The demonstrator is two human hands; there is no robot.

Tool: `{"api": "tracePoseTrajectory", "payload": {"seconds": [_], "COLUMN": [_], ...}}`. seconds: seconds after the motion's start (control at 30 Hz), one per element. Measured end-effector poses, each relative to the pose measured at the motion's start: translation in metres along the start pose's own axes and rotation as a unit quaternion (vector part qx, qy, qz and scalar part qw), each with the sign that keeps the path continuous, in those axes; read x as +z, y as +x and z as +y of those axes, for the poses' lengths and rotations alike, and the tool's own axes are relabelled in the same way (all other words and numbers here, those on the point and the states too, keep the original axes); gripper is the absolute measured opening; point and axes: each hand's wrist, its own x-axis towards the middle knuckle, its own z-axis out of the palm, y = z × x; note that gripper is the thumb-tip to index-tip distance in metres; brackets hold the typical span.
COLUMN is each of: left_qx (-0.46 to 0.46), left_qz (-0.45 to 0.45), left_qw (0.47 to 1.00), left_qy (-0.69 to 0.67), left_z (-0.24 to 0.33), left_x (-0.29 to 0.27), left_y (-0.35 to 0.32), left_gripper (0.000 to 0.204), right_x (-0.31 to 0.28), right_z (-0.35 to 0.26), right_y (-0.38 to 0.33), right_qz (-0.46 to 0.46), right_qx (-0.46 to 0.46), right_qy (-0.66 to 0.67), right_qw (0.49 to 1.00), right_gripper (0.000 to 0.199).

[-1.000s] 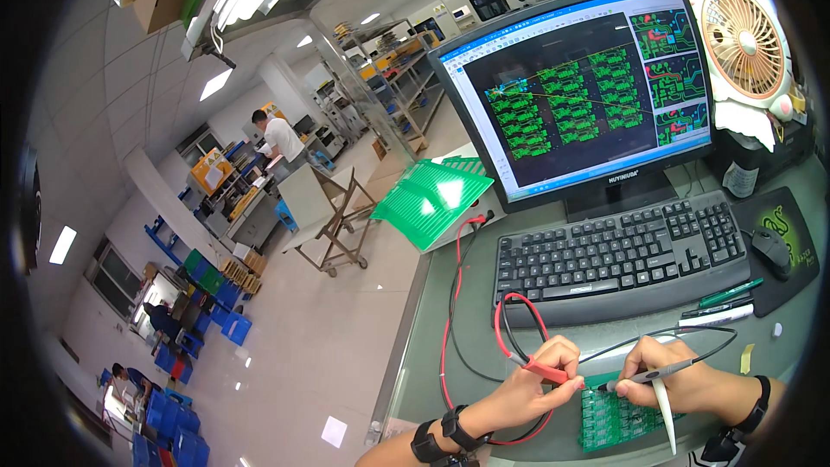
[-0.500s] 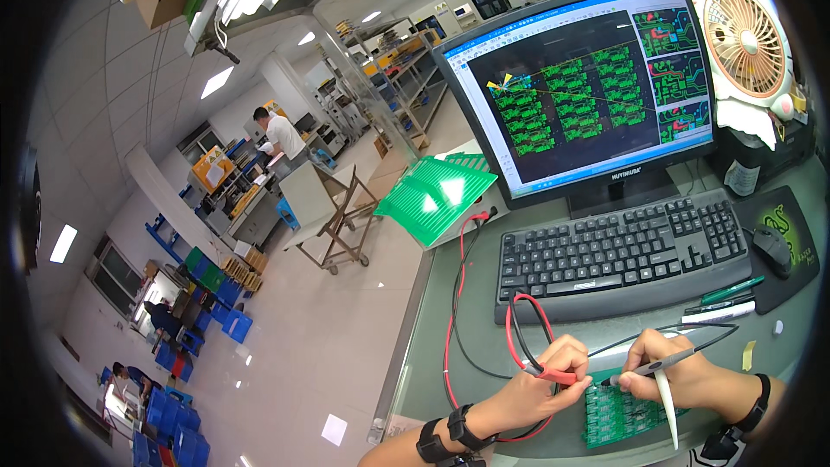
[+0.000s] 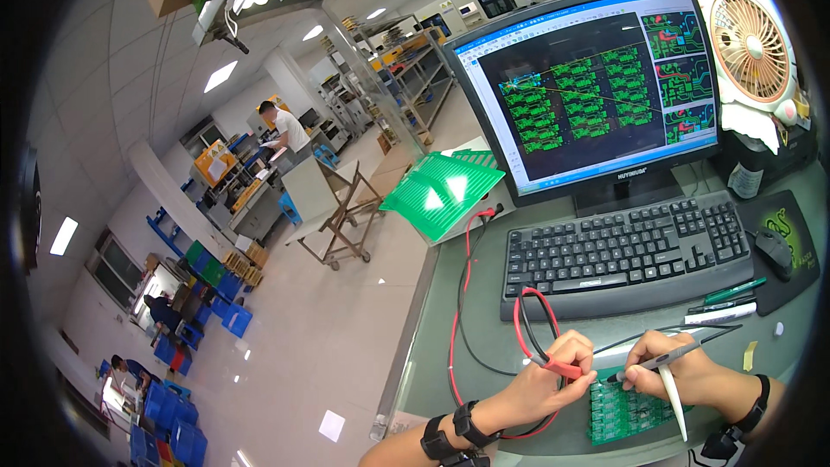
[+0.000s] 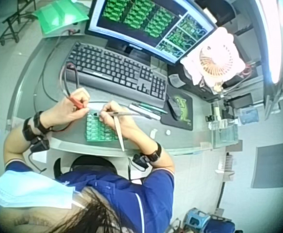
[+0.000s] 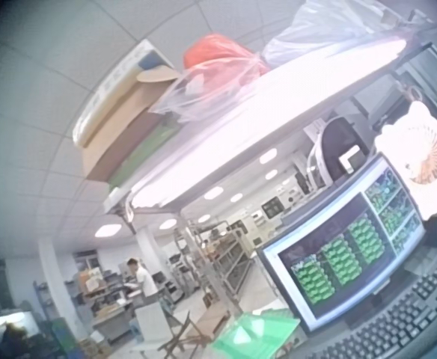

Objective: Testing a printed circuit board (PCB) using multimeter probes and a computer interface.

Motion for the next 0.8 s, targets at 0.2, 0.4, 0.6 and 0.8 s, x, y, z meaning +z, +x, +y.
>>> {"api": "tracePoseTrajectory", "payload": {"seconds": [0.2,0.4,0.6,0.8], "left_qx": [0.014,-0.055,-0.092,-0.128], "left_qz": [0.037,0.069,0.07,0.068], "left_qw": [0.999,0.991,0.978,0.968], "left_qy": [-0.03,-0.105,-0.176,-0.203], "left_z": [-0.013,-0.015,-0.013,-0.008], "left_x": [-0.01,-0.016,-0.009,-0.011], "left_y": [0.002,0.003,0.004,0.005], "left_gripper": [0.014,0.015,0.017,0.016], "right_x": [0.002,-0.004,-0.01,-0.011], "right_z": [-0.002,-0.013,-0.01,-0.008], "right_y": [0.008,0.015,0.011,0.008], "right_qz": [0.013,-0.037,-0.063,-0.027], "right_qx": [0.009,0.044,0.029,-0.017], "right_qy": [0.094,0.137,0.099,0.006], "right_qw": [0.995,0.989,0.993,0.999], "right_gripper": [0.017,0.021,0.027,0.022]}}
